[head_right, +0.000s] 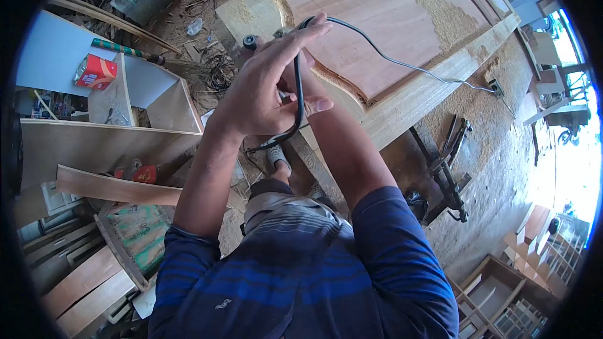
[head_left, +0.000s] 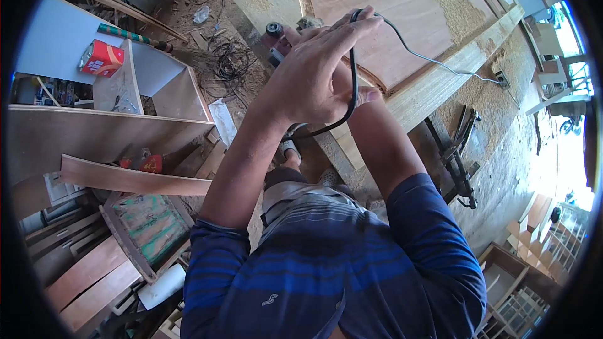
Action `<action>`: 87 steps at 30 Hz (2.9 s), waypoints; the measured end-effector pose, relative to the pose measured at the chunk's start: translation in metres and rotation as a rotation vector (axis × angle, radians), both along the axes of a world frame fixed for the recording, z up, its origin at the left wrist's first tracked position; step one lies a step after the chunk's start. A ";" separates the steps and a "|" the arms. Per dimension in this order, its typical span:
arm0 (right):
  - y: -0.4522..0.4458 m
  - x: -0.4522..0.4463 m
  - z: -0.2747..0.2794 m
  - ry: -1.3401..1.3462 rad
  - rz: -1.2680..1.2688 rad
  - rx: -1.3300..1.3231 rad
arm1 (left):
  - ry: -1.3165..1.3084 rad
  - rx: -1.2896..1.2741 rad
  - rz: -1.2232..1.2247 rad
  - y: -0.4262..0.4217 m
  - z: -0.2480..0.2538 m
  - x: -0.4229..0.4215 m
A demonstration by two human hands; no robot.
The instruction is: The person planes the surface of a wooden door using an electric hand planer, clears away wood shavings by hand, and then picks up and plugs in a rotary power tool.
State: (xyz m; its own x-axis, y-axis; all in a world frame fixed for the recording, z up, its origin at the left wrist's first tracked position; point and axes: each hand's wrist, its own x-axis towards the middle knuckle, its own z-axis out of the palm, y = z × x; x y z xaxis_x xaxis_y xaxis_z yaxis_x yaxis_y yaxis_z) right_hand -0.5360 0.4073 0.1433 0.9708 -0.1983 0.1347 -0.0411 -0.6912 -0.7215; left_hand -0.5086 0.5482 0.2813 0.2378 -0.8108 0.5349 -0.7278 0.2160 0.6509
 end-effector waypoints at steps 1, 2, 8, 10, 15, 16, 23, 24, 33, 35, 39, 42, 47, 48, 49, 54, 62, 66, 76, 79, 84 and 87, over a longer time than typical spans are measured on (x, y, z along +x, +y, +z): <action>-0.004 -0.007 -0.003 -0.017 0.027 -0.024 | -0.018 -0.016 0.005 0.001 -0.001 0.000; -0.009 -0.013 -0.005 -0.044 0.065 -0.049 | -0.036 -0.032 0.007 0.003 -0.002 -0.001; -0.011 -0.102 0.000 0.132 -0.087 -0.023 | 0.102 0.042 0.017 0.022 -0.005 -0.018; -0.020 -0.141 -0.005 0.252 -0.127 -0.044 | 0.015 0.046 0.074 0.031 -0.014 -0.016; -0.036 -0.251 0.021 0.335 -0.135 -0.153 | -0.070 0.171 0.162 0.058 -0.035 -0.012; -0.034 -0.267 0.033 0.342 -0.234 -0.033 | -0.041 0.169 0.158 0.061 -0.037 -0.016; -0.020 -0.261 0.039 0.428 -0.434 0.155 | 0.217 0.177 0.075 0.072 -0.043 -0.041; -0.018 -0.250 0.027 0.383 -0.375 0.075 | 0.218 0.181 0.066 0.074 -0.043 -0.040; 0.013 -0.086 0.026 0.313 -0.305 0.146 | 0.251 0.195 0.011 0.072 -0.038 -0.013; 0.015 -0.045 0.018 0.228 -0.280 0.117 | 0.276 0.214 -0.011 0.067 -0.025 -0.010; 0.015 0.014 0.028 0.225 -0.401 0.325 | 0.350 0.221 -0.101 0.060 -0.010 -0.007; 0.012 0.039 0.016 0.199 -0.447 0.347 | 0.373 0.216 -0.135 0.055 -0.001 -0.010; 0.016 0.000 0.019 0.198 -0.447 0.375 | 0.368 0.177 -0.102 0.048 0.001 -0.015; 0.016 -0.019 0.023 0.224 -0.442 0.386 | 0.342 0.181 -0.083 0.046 -0.001 -0.014; 0.018 -0.036 0.021 0.164 -0.473 0.364 | 0.325 0.187 -0.087 0.044 -0.004 -0.015; 0.007 -0.154 0.038 0.369 -0.427 0.328 | 0.314 0.194 -0.043 0.037 -0.013 -0.035; -0.005 -0.366 0.055 0.457 -0.631 0.293 | 0.299 0.291 -0.015 0.028 -0.046 -0.094; 0.001 -0.470 0.091 0.260 -0.762 0.211 | 0.219 0.353 -0.062 0.005 -0.069 -0.134; 0.012 -0.630 0.196 -0.134 -1.453 0.306 | 0.139 0.656 -1.172 -0.046 -0.149 -0.379; 0.004 -0.652 0.201 -0.171 -1.555 0.242 | 0.428 1.007 -1.447 -0.047 -0.127 -0.402; -0.009 -0.644 0.183 -0.189 -1.486 0.321 | 0.147 0.475 -0.555 -0.050 -0.174 -0.304; -0.011 -0.595 0.155 -0.181 -1.400 0.382 | -0.320 0.426 0.099 -0.030 -0.253 -0.220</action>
State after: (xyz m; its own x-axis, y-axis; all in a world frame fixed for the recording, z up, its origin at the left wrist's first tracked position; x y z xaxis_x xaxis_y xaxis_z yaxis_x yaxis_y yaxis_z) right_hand -1.1315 0.3967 0.2980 -0.0659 -0.9968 -0.0453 -0.3950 0.0677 -0.9162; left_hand -0.7288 0.5180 0.0280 0.2031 -0.9537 0.2217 -0.9075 -0.0983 0.4085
